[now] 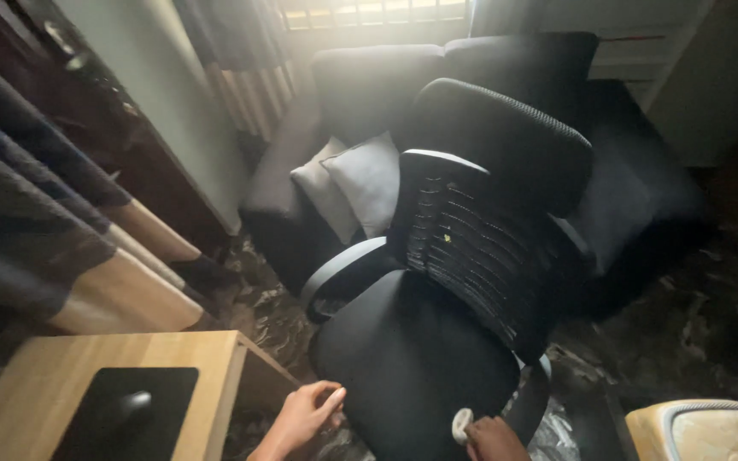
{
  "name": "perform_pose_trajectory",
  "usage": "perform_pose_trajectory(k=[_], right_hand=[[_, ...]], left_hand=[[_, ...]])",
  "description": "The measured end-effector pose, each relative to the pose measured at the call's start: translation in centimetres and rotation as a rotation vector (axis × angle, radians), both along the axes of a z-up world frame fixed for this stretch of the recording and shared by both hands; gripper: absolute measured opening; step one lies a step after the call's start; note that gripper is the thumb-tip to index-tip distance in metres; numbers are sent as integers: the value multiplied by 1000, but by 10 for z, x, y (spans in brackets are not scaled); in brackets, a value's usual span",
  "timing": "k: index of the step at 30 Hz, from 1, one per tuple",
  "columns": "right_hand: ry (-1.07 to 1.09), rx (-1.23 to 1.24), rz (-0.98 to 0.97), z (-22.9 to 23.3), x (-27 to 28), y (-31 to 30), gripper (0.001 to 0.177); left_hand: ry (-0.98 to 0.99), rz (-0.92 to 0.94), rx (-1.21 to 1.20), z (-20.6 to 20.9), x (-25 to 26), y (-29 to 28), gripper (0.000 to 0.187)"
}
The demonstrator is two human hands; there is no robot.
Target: The person wipes the armrests, seat, and backrest of a black office chair using a white cloth. They move around the chair to clean different surfaces and then push the chair back toward the desk.
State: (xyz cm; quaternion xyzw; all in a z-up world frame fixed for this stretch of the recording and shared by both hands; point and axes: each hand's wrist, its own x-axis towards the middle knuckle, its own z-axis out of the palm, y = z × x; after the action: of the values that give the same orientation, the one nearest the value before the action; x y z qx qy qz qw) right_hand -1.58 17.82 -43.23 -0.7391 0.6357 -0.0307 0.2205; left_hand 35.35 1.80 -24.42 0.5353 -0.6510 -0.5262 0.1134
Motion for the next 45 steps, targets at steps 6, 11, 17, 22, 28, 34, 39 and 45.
perform_pose_trajectory(k=[6,11,17,22,28,34,39,45], right_hand=[[-271,206,-333,30,-58,-8,16],[-140,267,-341,31,-100,-22,17],[-19,43,-239,48,-130,-41,16],[239,69,-113,84,-125,-77,26],[-65,269,-742,5,-87,-131,25],[202,-886,-327,-107,-26,-171,39],[77,-605,-4,-136,116,-135,65],[-660,273,-804,-5,33,-109,40]], left_hand=[[-77,-2,-121,-26,6,-6,41],[-131,39,-296,-26,4,-8,44],[-334,40,-326,-35,-44,-8,49],[-465,-130,-243,-134,-79,-8,70],[-867,-351,39,-226,-101,7,125],[-910,-328,155,-255,-103,18,128],[-891,-347,115,-241,-109,12,126],[-903,-383,100,-233,-109,3,127]])
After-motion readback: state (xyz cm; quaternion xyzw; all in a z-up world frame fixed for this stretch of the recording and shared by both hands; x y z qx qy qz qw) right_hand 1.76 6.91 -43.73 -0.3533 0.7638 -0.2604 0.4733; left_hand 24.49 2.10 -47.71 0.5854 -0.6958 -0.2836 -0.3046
